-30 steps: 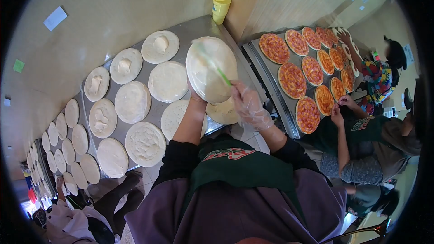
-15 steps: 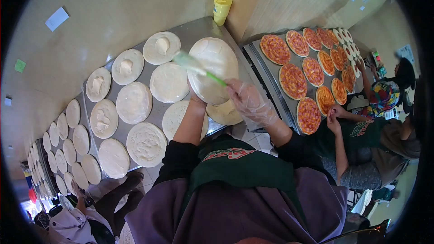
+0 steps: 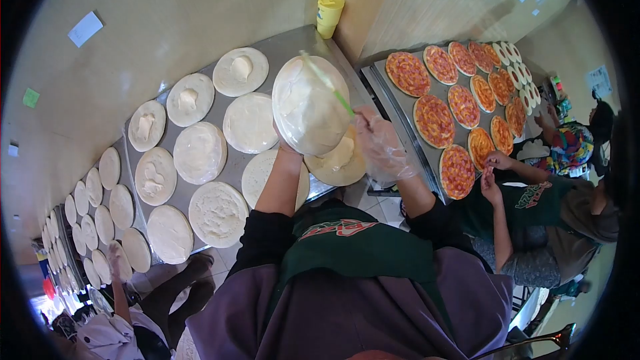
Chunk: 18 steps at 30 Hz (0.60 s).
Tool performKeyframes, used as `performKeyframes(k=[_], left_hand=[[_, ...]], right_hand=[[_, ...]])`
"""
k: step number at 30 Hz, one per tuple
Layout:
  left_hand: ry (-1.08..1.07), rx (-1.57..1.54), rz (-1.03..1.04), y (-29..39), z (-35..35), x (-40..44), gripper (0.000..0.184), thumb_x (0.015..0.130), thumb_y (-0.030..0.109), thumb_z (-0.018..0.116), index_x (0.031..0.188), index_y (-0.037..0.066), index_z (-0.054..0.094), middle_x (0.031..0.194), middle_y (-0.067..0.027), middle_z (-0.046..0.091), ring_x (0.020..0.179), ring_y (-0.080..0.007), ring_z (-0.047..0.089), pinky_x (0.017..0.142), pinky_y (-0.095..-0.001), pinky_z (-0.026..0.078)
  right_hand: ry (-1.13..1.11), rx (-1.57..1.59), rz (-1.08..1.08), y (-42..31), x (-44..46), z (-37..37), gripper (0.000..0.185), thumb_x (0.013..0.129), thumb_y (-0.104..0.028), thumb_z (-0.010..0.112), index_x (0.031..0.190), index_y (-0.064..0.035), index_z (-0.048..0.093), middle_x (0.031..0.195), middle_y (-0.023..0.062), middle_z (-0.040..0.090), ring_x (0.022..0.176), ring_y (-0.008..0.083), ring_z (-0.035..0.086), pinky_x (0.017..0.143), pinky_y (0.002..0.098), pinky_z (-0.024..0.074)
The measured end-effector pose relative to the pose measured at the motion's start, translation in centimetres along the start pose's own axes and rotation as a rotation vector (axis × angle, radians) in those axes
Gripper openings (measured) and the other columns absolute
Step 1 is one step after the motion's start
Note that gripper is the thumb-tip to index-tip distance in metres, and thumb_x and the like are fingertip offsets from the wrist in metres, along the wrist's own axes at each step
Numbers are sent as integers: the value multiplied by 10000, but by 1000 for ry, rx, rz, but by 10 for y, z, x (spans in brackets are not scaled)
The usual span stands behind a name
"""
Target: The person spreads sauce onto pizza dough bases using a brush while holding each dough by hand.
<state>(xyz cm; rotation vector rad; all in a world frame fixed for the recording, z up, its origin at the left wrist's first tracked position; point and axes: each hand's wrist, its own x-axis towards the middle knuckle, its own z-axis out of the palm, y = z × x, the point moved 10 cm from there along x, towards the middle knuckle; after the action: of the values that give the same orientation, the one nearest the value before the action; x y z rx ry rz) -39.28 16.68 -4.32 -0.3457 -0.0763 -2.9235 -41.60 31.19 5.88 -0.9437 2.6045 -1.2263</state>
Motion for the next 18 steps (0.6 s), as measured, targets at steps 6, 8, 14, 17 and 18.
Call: performKeyframes(k=[6,8,14,17,18], left_hand=[[27,23,-22,-7,-2,0,634,919,519,304,1379,83,337,1344,-158,440,1203,-352,455,1015,-502,373],[38,29,-19,-5,-3,-1,633,920,517,305,1379,82,337,1343,-158,441,1203,-352,456,1014,-502,374],[64,44,-21,2,-4,-8,629,920,511,305,1378,81,339,1342,-158,442,1201,-353,457,1014,-501,375],[72,56,-28,-4,-3,-3,627,921,508,306,1377,80,340,1342,-158,443,1200,-353,458,1013,-501,376],[76,59,-32,-6,-3,-7,626,921,507,306,1377,80,340,1341,-158,443,1200,-353,459,1013,-501,376]], right_hand=[[-157,-4,-309,-56,-15,9,172,906,-125,475,1027,-28,550,704,211,559,643,362,572,583,393,442],[-160,48,-331,-56,-15,5,172,908,-127,476,1026,-29,553,692,207,553,625,339,573,578,389,439],[57,-110,3,0,16,-42,144,918,-165,471,986,-52,531,712,225,562,652,411,568,567,443,435],[-18,-137,-49,-8,22,-41,164,923,-192,462,997,-64,533,713,215,564,663,401,575,576,447,435],[-88,-184,-65,-15,22,-37,165,918,-190,468,996,-60,533,718,216,564,671,399,575,586,446,436]])
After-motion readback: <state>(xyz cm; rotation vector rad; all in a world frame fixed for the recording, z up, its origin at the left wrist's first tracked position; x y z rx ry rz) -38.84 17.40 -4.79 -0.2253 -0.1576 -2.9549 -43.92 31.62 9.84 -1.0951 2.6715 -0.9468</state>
